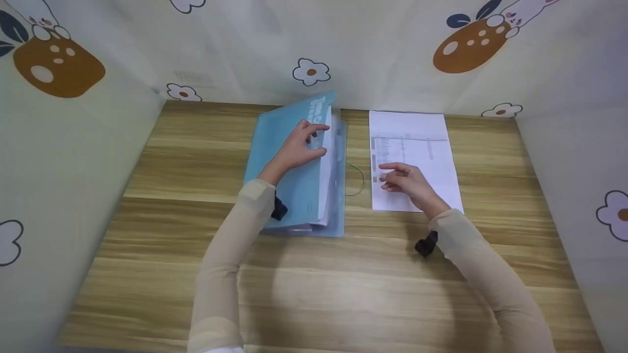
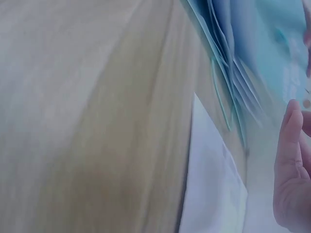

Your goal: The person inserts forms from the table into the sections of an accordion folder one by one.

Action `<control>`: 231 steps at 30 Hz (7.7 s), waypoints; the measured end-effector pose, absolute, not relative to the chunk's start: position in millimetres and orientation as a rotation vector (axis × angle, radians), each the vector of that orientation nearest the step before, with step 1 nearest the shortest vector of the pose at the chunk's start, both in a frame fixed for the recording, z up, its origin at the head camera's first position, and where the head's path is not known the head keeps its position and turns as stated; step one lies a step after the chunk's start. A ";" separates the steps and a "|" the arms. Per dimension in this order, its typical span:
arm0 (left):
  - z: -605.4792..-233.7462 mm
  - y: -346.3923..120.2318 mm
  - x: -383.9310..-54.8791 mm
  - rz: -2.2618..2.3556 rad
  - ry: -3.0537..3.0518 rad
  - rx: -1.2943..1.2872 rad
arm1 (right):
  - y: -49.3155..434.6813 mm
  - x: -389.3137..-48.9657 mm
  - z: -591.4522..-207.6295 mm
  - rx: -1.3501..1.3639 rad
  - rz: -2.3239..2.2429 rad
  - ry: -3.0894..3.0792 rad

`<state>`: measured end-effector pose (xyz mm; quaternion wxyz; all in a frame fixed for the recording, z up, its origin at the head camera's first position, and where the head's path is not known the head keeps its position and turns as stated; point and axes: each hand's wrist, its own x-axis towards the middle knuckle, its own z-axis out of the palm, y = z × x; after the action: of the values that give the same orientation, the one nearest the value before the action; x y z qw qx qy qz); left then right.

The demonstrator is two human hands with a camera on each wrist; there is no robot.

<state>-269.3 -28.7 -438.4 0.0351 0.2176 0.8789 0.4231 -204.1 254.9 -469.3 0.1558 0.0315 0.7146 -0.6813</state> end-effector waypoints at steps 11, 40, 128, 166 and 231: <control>-440.2 -30.4 -271.4 1.312 2.705 0.710 | 313.8 -205.8 -450.6 0.256 -2.043 2.026; -440.3 -29.7 -269.9 1.328 2.698 0.693 | 400.6 -202.0 -493.0 0.698 -1.750 2.342; -437.1 -29.0 -273.1 1.295 2.703 0.691 | 402.2 -175.8 -483.2 0.498 -2.272 1.771; -439.9 -32.3 -271.6 1.324 2.726 0.709 | 405.1 -147.1 -477.9 0.453 -2.431 1.709; -441.1 -30.8 -272.7 1.305 2.764 0.721 | 382.6 -133.9 -470.9 -0.052 -2.540 1.938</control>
<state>-272.7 -30.8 -441.1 0.0007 0.2295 0.8801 0.4157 -133.9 382.6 -470.9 -0.0268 -0.0162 0.6064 -0.7945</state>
